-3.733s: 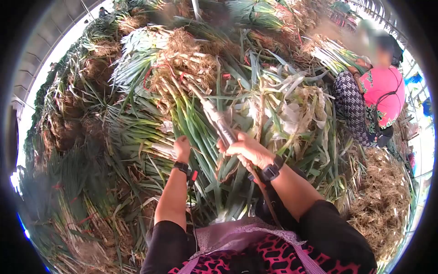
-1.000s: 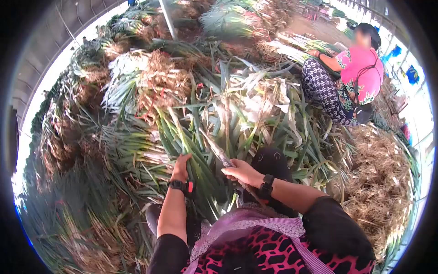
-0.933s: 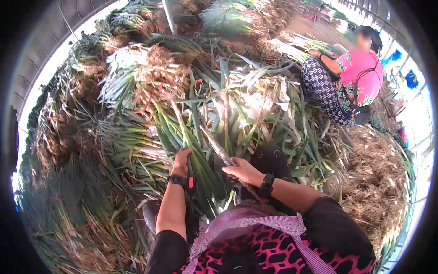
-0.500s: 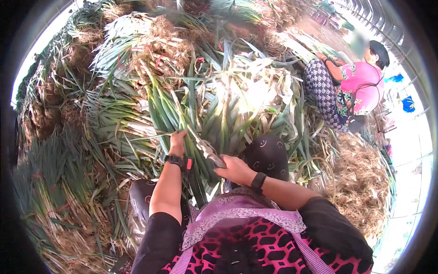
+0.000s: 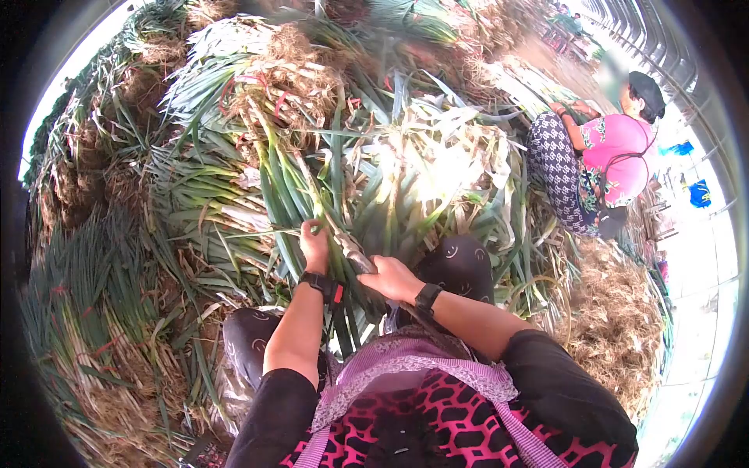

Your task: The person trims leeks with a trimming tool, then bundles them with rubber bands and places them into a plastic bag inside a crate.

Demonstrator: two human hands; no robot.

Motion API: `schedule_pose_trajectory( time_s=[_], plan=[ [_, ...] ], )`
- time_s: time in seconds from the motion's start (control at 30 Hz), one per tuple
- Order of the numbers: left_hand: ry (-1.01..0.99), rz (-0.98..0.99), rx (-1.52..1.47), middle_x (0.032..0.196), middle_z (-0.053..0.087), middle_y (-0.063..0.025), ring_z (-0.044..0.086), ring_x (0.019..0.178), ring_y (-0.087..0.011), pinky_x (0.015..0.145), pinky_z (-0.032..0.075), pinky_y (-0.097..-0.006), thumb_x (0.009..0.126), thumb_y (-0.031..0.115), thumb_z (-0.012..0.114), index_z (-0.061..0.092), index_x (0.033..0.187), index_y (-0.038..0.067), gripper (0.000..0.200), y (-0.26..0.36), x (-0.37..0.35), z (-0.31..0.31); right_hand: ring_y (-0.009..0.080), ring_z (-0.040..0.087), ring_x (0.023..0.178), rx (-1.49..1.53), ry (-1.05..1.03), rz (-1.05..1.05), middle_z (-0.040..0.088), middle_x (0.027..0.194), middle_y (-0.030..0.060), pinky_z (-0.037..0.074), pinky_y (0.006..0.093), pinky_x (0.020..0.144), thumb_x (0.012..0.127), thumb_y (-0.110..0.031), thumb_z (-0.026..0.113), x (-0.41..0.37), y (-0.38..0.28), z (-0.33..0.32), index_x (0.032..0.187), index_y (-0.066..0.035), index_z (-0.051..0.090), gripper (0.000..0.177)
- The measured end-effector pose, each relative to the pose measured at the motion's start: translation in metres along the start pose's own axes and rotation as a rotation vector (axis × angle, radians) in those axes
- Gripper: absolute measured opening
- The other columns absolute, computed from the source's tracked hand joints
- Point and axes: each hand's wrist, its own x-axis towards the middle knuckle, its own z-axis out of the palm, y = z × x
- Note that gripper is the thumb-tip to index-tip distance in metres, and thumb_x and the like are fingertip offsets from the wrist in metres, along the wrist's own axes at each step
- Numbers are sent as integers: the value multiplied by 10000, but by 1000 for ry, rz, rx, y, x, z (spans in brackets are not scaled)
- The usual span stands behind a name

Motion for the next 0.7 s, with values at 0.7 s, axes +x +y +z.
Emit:
schedule_pose_trajectory(
  time_s=[0.7],
  plan=[
    [-173,-187,699,1050,573,-257,576,1001,-387,836,491,-418,741,189,582,427,1186,-86,545,32,-5,-12,327,615,898,122,-48,31,631,931,222,455,376,783,785,-307,639,-38,4,-10,1110,35,557,479]
  ],
)
